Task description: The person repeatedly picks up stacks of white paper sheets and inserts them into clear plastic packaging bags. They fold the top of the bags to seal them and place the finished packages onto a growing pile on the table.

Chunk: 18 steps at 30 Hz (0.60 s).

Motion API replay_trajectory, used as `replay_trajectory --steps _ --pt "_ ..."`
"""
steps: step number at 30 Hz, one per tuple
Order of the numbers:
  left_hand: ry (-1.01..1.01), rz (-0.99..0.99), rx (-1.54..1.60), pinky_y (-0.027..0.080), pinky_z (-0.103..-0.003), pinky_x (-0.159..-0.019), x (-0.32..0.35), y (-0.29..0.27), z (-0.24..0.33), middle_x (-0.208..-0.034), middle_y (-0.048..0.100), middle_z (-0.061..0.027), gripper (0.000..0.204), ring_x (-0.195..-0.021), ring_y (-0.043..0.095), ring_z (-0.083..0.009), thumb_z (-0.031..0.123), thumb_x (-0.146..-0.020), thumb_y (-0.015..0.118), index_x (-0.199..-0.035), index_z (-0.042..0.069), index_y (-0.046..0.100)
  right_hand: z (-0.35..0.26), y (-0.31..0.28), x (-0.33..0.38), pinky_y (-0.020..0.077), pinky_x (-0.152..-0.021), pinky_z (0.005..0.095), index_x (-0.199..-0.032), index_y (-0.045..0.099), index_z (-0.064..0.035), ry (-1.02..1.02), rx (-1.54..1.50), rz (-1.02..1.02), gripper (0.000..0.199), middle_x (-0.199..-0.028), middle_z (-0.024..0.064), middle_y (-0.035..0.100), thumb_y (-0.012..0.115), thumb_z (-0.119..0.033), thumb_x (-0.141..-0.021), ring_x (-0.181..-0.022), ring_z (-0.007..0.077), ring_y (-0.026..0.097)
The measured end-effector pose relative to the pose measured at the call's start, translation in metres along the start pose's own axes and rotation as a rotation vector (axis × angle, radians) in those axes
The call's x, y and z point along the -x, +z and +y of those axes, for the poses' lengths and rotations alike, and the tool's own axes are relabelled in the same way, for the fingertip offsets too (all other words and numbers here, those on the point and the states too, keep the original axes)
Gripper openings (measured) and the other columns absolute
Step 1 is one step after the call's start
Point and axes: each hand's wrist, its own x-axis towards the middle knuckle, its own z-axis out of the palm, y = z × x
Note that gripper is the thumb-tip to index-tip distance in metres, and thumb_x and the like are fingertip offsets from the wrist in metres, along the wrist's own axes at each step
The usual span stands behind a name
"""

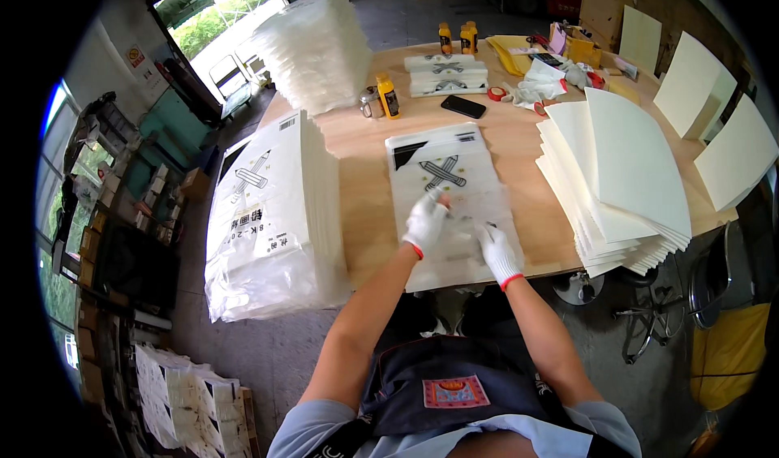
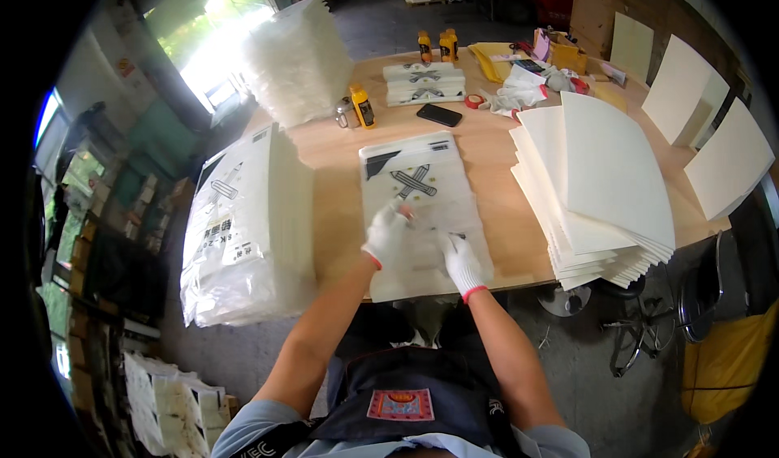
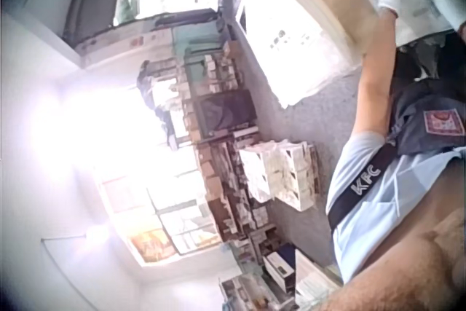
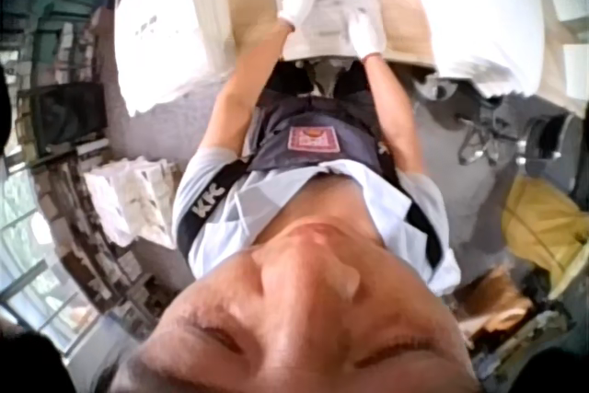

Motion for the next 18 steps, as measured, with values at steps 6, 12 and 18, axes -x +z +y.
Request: replay_trajectory --steps 6,12,18 --pt "-0.06 -0.195 0.42 0.042 -0.02 -0.059 -0.006 -0.006 0.085 -0.095 0.066 -0.0011 0.021 -0.07 0.052 -0.006 0.008 -0.091 0.055 -0.112 0.01 0.052 -0.003 -0.07 0.044 0.0494 -0.069 0.0442 -0.093 0.063 0.0023 0.354 0.293 -0.429 0.045 -0.093 0.022 0.067 0.05 -0.04 -0.092 -0.083 0.0375 0.064" --pt "0.257 -0.356 -0.215 0.046 -0.023 -0.065 0.013 0.019 0.091 -0.095 0.068 -0.0032 0.019 -0.075 0.057 -0.0092 0.002 -0.089 0.056 -0.108 0.006 0.055 -0.07 -0.032 0.03 0.047 -0.07 0.0412 -0.093 0.065 -0.0018 -0.456 0.495 -0.018 0.034 -0.093 0.0181 0.066 0.054 -0.034 -0.089 -0.081 0.0303 0.063" --pt "0.359 -0.218 -0.364 0.049 -0.031 -0.073 0.033 0.017 0.137 -0.086 0.067 -0.0092 0.021 -0.082 0.066 -0.0217 0.005 -0.085 0.063 -0.105 0.006 0.059 -0.03 -0.009 -0.01 0.0459 -0.087 0.0402 -0.119 0.055 -0.0047 -0.613 0.846 -0.24 0.043 -0.105 0.0141 0.063 0.053 -0.035 -0.089 -0.1 0.0305 0.059"
